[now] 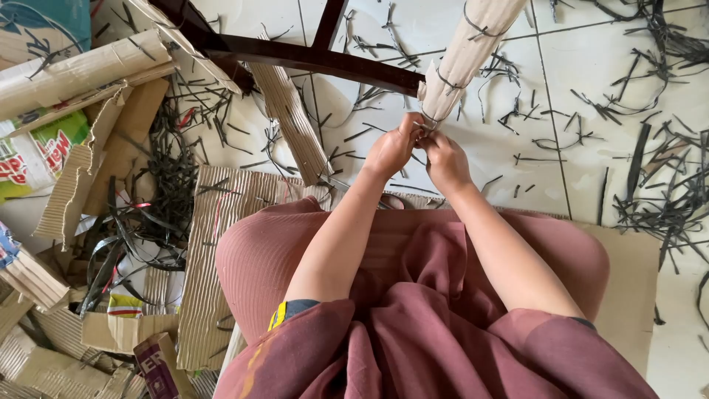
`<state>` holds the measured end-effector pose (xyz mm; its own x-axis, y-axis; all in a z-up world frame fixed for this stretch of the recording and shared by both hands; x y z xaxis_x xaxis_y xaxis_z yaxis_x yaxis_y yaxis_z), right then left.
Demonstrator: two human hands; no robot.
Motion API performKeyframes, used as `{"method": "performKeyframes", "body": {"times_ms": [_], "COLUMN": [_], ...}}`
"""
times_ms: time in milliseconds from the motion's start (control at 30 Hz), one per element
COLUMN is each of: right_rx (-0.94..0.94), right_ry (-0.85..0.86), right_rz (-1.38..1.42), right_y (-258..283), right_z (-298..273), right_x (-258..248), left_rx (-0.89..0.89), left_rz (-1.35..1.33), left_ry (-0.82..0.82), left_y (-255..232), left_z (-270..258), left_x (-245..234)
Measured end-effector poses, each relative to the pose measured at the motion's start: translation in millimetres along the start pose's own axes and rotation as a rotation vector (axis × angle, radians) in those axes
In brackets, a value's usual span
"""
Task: Wrapping the legs of a wooden chair with protective cardboard and securing it with plastic ties.
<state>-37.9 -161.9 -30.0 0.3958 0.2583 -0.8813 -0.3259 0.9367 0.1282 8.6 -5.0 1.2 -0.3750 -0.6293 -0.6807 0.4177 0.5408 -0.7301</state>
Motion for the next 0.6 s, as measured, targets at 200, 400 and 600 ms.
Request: {"method": "performKeyframes", "body": {"times_ms": [200,400,600], "right_rx": [0.307,0.371,0.441], "right_ry": [0.296,0.248,0.223], "right_rz": [0.299,0.539,0.570], "right_y": [7.7,-40.1,-31.1], "right_z": [-1.5,-27.4,-23.4], "right_x": [-17.4,45.4,31.9], "left_rx": [-0.095,-0.601,-0.399], "left_rz": [0.075,-0.865,-0.428], "left_ry": [-0.231,0.112,0.117], "left_y": [29.0,34.8,46.8], "left_z": [9.7,-2.5,8.2], "left_x": [25.4,33.8,52.7]}}
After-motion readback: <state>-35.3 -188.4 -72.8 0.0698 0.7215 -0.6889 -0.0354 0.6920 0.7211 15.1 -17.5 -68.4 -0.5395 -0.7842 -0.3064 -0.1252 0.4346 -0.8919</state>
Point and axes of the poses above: each hand's wrist, its own z-axis towards the middle knuckle, its own x-axis out of the palm, y = z × x, the point moved 1 cm from there along z, towards the middle knuckle, and after that the axes turned 5 degrees about y, right-handed, at the moved point
